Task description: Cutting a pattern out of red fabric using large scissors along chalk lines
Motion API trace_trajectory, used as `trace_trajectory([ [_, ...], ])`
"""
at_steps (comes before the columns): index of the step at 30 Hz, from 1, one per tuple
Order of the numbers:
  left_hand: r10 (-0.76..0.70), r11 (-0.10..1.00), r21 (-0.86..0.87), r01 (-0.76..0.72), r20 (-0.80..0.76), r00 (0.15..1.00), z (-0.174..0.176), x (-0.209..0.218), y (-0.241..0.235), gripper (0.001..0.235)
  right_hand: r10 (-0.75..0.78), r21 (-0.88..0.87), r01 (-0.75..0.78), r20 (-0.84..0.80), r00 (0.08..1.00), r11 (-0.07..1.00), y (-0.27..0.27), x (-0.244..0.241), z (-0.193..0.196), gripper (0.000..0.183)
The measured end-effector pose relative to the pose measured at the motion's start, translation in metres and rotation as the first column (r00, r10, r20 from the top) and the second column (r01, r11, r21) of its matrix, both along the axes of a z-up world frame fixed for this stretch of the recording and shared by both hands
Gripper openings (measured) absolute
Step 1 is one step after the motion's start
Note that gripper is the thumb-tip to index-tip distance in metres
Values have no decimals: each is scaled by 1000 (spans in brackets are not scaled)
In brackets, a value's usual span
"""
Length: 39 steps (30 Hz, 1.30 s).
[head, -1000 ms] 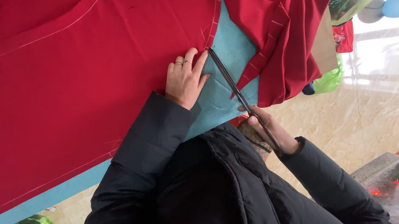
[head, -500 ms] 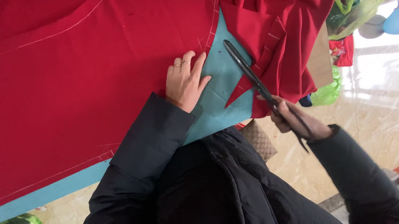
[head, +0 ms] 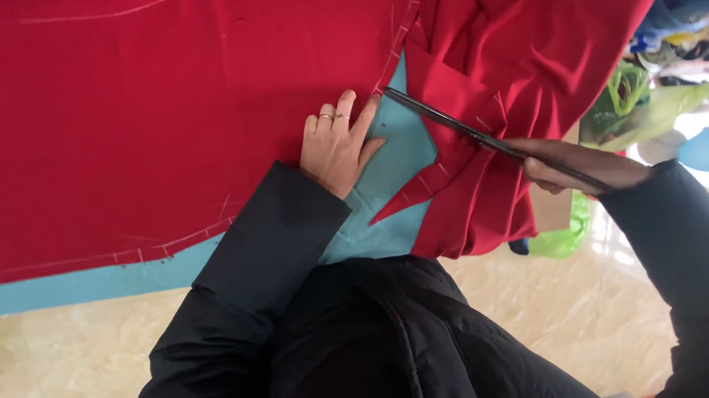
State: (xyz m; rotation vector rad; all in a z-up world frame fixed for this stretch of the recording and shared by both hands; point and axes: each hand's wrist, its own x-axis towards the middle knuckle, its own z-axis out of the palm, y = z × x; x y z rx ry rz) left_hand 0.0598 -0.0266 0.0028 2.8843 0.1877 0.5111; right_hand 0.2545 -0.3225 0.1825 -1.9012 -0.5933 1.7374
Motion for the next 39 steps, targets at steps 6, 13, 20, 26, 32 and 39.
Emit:
trace_trajectory([
  [6, -1, 1000, -4, 1, -17, 1000, 0, 2, 1, 54, 198, -159, -192, 26, 980, 969, -1, 69, -35, 62],
  [13, -1, 999, 33, 2, -43, 999, 8, 2, 2, 52, 302, -98, -299, 24, 953, 949, 5, 106, -47, 74],
  [20, 5, 997, 77, 2, -94, 996, 3, 3, 2, 57, 317, -129, -304, 97, 944, 944, 33, 103, -24, 77],
  [26, -4, 999, 47, 7, -53, 999, 5, 3, 2, 55, 272, -137, -257, 98, 957, 957, 36, 105, -22, 78],
  [32, 1, 998, 59, 3, -62, 998, 4, 3, 1, 55, 331, -279, -262, 241, 912, 924, 51, 93, -5, 76],
  [39, 5, 999, 49, -3, -30, 1000, 8, 2, 2, 51, 303, -276, -245, 194, 933, 929, 31, 77, -7, 51],
])
